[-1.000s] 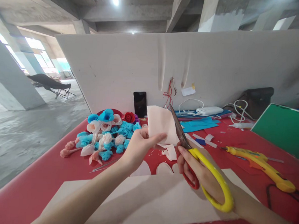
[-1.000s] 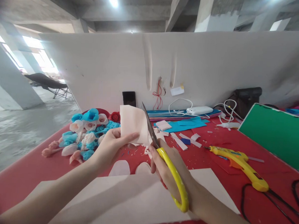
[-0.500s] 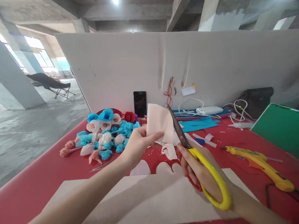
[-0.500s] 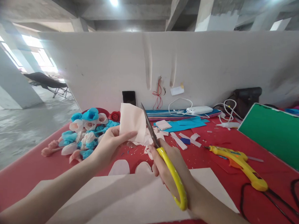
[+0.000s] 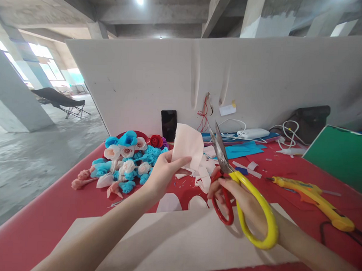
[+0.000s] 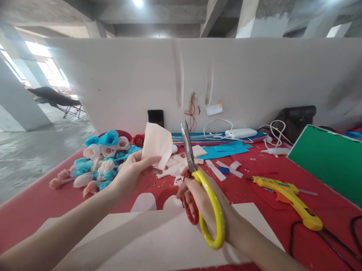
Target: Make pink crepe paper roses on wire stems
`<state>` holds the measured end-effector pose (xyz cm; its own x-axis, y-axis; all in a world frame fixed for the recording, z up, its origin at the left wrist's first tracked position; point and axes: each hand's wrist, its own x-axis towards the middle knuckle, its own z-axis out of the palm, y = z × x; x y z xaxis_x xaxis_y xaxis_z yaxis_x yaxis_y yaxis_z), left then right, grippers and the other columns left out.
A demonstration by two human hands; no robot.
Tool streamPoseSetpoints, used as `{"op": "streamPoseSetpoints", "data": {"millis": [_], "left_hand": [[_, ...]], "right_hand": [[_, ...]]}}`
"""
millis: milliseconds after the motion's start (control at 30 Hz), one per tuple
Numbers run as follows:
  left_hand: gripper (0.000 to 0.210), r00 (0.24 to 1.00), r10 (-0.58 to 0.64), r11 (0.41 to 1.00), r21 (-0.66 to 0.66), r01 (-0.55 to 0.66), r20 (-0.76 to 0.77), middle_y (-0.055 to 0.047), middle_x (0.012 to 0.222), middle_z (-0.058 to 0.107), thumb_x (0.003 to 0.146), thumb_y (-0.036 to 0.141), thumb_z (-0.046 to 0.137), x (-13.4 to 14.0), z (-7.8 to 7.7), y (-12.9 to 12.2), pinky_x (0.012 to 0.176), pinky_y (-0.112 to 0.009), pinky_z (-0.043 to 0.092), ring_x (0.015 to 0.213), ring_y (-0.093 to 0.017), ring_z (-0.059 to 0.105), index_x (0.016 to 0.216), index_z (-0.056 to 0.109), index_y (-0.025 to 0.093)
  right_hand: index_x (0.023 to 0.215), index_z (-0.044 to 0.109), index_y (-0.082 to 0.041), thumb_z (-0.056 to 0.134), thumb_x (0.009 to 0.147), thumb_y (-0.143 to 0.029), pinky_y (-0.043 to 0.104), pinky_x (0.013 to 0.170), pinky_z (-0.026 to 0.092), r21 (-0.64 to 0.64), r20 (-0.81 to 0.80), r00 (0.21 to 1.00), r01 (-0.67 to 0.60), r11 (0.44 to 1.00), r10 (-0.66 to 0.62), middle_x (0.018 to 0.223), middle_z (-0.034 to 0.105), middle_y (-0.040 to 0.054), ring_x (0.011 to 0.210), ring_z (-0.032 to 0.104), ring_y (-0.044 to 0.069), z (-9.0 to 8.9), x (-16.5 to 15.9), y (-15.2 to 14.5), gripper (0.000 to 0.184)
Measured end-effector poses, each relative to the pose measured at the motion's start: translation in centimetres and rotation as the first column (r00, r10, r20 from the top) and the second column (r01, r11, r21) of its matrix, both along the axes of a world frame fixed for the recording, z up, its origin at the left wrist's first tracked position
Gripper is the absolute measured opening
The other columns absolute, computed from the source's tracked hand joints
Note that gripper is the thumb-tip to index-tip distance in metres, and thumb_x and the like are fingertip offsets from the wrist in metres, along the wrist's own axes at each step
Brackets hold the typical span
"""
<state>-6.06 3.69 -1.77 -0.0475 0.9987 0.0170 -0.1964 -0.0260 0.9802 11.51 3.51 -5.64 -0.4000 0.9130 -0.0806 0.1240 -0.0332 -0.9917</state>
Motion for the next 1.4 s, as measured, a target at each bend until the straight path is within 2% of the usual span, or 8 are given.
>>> {"op": "streamPoseSetpoints", "data": {"millis": [100,200,433,700,967,1067,1200,1400], "left_hand": [[0.009,1.000,0.005,1.000,0.006,-0.005,0.007,-0.001,0.064,0.064,0.064,0.022,0.071,0.0,0.0,0.0,0.058,-0.021,0.048,0.054,-0.010,0.056,0.066,0.065,0.015],[0.010,1.000,-0.011,1.000,0.011,0.011,0.006,-0.001,0.065,0.063,0.064,0.023,0.071,0.0,0.0,0.0,0.057,-0.021,0.048,0.056,-0.010,0.057,0.067,0.065,0.015],[0.010,0.996,-0.085,0.996,0.009,0.085,-0.016,-0.002,0.062,0.065,0.065,0.023,0.070,0.2,0.0,-0.3,0.059,-0.022,0.048,0.058,-0.012,0.060,0.067,0.065,0.014],[0.009,0.988,-0.149,0.989,-0.007,0.149,-0.027,-0.004,0.067,0.068,0.069,0.023,0.066,0.3,-0.2,-0.5,0.059,-0.021,0.049,0.060,-0.012,0.061,0.070,0.066,0.014],[0.009,0.987,-0.158,0.987,-0.020,0.158,-0.029,-0.004,0.066,0.068,0.070,0.023,0.066,0.3,-0.1,-0.8,0.058,-0.020,0.048,0.061,-0.012,0.061,0.070,0.067,0.014],[0.008,0.988,-0.155,0.988,-0.022,0.154,-0.026,-0.003,0.064,0.067,0.069,0.022,0.066,0.4,0.0,-0.7,0.058,-0.021,0.047,0.058,-0.012,0.061,0.068,0.065,0.014],[0.011,0.989,-0.146,0.989,-0.020,0.146,-0.015,-0.001,0.059,0.064,0.069,0.021,0.066,0.3,0.0,-0.7,0.056,-0.021,0.047,0.053,-0.010,0.059,0.060,0.061,0.015],[0.015,0.993,-0.118,0.993,-0.019,0.118,-0.013,0.002,0.054,0.060,0.068,0.020,0.066,0.4,0.2,-0.7,0.052,-0.020,0.045,0.049,-0.009,0.056,0.058,0.056,0.015]], "right_hand": [[0.090,0.050,-0.018,0.042,0.082,-0.041,0.020,0.037,0.036,0.020,-0.105,0.990,-0.088,0.996,0.090,0.057,0.050,-0.0046,0.035,0.039,0.006,-0.8,0.0,0.2,0.026],[0.100,0.047,-0.020,0.039,0.085,-0.041,0.021,0.039,0.035,0.044,-0.123,0.986,-0.103,0.994,0.108,0.069,0.055,-0.0029,0.036,0.036,0.005,-1.2,0.1,0.0,0.027],[0.091,0.051,-0.018,0.040,0.084,-0.046,0.023,0.040,0.034,0.097,0.031,0.998,-0.057,0.994,0.054,0.057,0.052,-0.0026,0.037,0.040,0.008,-0.4,0.1,-0.3,0.030],[0.094,0.051,-0.017,0.037,0.083,-0.057,0.021,0.034,0.028,0.126,0.019,1.000,0.014,0.992,-0.016,0.060,0.056,-0.0005,0.034,0.035,0.006,-1.4,-0.1,0.0,0.044],[0.086,0.052,-0.018,0.037,0.084,-0.060,0.020,0.035,0.028,0.115,0.026,0.999,0.038,0.993,-0.041,0.047,0.045,-0.0042,0.035,0.034,0.008,-0.8,-0.1,-0.6,0.045],[0.076,0.051,-0.018,0.038,0.084,-0.060,0.020,0.036,0.029,0.113,0.036,0.999,0.035,0.993,-0.039,0.046,0.044,-0.0041,0.037,0.036,0.008,-0.5,0.0,-0.8,0.045],[0.062,0.047,-0.017,0.036,0.085,-0.059,0.021,0.039,0.032,0.138,0.075,0.996,0.029,0.990,-0.039,0.040,0.034,-0.0053,0.036,0.034,0.007,-0.5,0.2,-0.9,0.049],[0.059,0.044,-0.017,0.037,0.085,-0.059,0.019,0.034,0.028,0.149,0.089,0.993,0.058,0.987,-0.071,0.037,0.031,-0.0063,0.031,0.029,0.006,-0.4,0.2,-0.8,0.049]]}}
